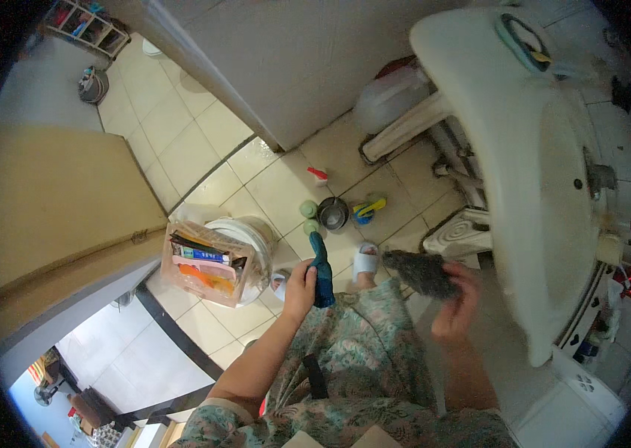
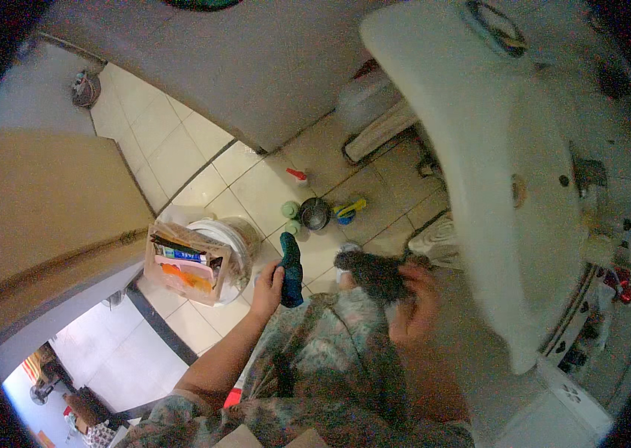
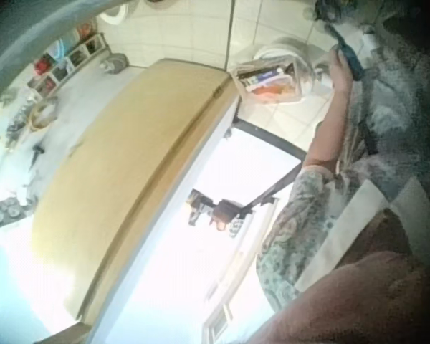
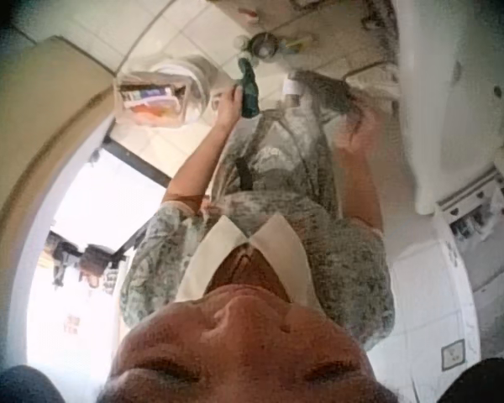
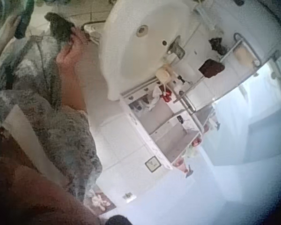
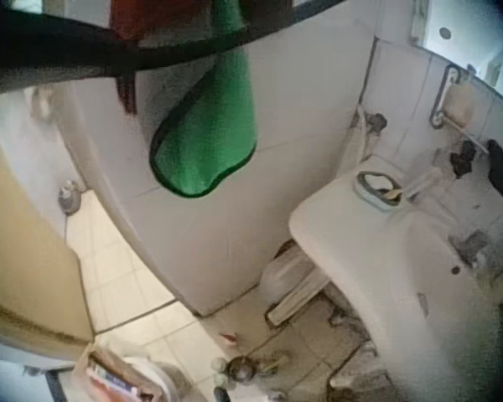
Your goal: The person scrubs the floor and pipes in a bathroom using a dark cloth and a steel wool pad. They then pick up various cleaning bottles and containers from the floor, place them into a plastic basket, and move the basket to a storage rack. Finally, they wipe the floor with a blue cloth and arrange the bottles on the rack.
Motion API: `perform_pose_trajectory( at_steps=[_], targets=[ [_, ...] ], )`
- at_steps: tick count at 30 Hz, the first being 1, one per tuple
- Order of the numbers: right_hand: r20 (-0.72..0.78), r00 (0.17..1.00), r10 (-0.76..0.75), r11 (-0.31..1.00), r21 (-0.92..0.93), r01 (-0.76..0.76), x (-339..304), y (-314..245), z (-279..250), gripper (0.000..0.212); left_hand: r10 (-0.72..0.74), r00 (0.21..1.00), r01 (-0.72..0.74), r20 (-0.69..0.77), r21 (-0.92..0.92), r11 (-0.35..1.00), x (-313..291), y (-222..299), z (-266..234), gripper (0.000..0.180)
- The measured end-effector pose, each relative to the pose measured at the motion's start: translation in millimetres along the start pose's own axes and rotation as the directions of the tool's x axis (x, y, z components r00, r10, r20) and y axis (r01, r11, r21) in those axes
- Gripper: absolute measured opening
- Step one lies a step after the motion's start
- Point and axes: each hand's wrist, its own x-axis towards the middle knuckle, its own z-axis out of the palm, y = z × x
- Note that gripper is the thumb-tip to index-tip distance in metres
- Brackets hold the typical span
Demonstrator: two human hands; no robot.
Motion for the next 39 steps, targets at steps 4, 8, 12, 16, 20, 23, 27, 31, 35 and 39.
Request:
perform_pose_trajectory(
  at_steps=[4, 8, 12, 16, 20, 23, 27, 31, 35, 39],
  targets=[
    [0.060, 0.736, 0.674, 0.732, 0.076, -0.677, -58, 62, 75, 0.026, -0.073, 0.997, 0.073, -0.037, 0.012, 0.997, 21, -29, -16, 0.031],
    [0.110, 0.639, 0.761, 0.628, 0.117, -0.769, -39, 99, 125, 0.032, -0.015, 0.983, 0.028, -0.180, 0.071, 0.997, 47, -60, -3, 0.031],
    [0.073, 0.690, 0.720, 0.693, -0.119, -0.711, -45, 207, 157, 0.035, -0.119, 0.961, 0.106, -0.251, -0.065, 0.992, 90, -113, 15, 0.034],
    [0.043, 0.736, 0.676, 0.734, -0.126, -0.667, -37, 298, 181, 0.035, -0.124, 0.943, 0.029, -0.309, -0.295, 0.955, 137, -139, 39, 0.032],
    [0.018, 0.839, 0.544, 0.825, -0.197, -0.530, -52, 409, 195, 0.034, -0.135, 0.937, 0.029, -0.323, -0.312, 0.950, 178, -154, 54, 0.028],
    [-0.015, 0.835, 0.549, 0.831, -0.092, -0.548, -60, 496, 198, 0.034, -0.037, 0.961, -0.070, -0.275, -0.368, 0.927, 207, -151, 72, 0.024],
    [-0.024, 0.638, 0.770, 0.638, 0.032, -0.769, -38, 514, 211, 0.034, 0.159, 0.969, -0.200, -0.191, -0.220, 0.955, 228, -155, 103, 0.021],
    [0.037, 0.629, 0.776, 0.627, 0.057, -0.777, -30, 600, 208, 0.032, 0.300, 0.953, -0.303, -0.050, -0.240, 0.922, 250, -149, 127, 0.021],
    [0.107, 0.774, 0.624, 0.780, -0.026, -0.625, -42, 686, 228, 0.033, 0.422, 0.900, -0.401, 0.106, -0.177, 0.899, 266, -142, 133, 0.022],
    [0.416, 0.733, 0.538, 0.724, -0.674, -0.149, -48, 673, 274, 0.052, 0.482, 0.869, -0.477, 0.111, -0.073, 0.876, 298, -155, 155, 0.023]
  ],
)
